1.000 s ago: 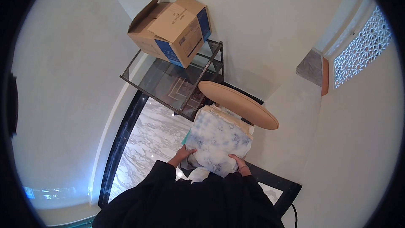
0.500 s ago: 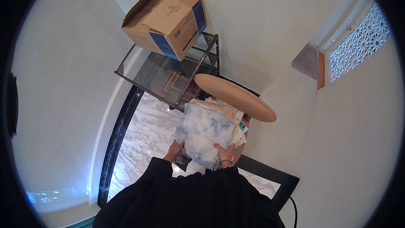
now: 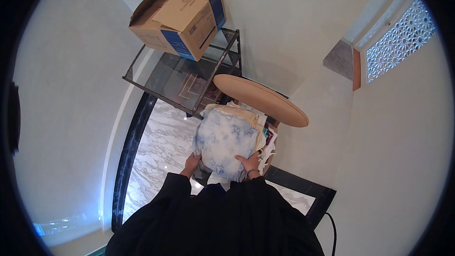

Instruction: The recorder picks up a pile of laundry and folds various items of clothing one by one on a marble floor.

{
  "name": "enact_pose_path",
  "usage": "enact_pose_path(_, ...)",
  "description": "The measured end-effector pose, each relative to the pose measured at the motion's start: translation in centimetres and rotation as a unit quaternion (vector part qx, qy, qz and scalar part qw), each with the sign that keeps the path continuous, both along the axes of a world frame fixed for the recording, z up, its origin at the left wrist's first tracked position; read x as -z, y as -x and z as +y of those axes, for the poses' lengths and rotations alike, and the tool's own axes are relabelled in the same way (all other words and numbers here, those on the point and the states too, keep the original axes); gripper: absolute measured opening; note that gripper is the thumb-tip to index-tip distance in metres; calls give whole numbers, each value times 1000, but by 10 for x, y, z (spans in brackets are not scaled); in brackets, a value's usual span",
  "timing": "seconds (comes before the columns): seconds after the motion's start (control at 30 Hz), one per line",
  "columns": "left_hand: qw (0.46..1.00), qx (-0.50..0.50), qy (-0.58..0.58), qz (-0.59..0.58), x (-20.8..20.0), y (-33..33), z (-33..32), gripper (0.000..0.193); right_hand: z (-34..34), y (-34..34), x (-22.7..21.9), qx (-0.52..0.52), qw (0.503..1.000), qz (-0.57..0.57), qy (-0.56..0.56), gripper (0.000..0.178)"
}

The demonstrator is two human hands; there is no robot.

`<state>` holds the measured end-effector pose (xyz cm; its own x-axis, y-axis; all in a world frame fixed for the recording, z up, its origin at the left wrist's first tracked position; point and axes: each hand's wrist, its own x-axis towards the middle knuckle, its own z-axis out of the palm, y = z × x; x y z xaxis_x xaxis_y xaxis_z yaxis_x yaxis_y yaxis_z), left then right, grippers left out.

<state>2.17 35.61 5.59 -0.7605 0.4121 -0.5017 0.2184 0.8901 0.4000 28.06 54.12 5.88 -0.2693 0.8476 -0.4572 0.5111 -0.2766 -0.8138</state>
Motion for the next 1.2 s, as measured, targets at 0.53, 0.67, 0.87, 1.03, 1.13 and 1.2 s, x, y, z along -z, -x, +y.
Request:
enact_pose_path(0.53,979,3,-147,-141,8,7,-17,61,24,2,16,132,982,42,125,115)
enact_pose_path(0.67,984,40,-137,-111,4,2,-18,59,24,9,18,177,972,-41,150,105)
enact_pose_path(0.87,987,49,-130,-85,-2,-1,-19,55,21,9,-2,150,950,225,154,81)
enact_pose_path(1.03,994,51,-79,-63,-3,1,-12,59,18,5,-8,126,945,276,123,75)
enact_pose_path(1.13,991,93,-59,-80,-3,9,-12,60,15,2,6,117,948,271,121,78)
enact_pose_path(1.2,992,78,-56,-86,-4,14,-12,61,17,-4,18,87,956,260,104,81)
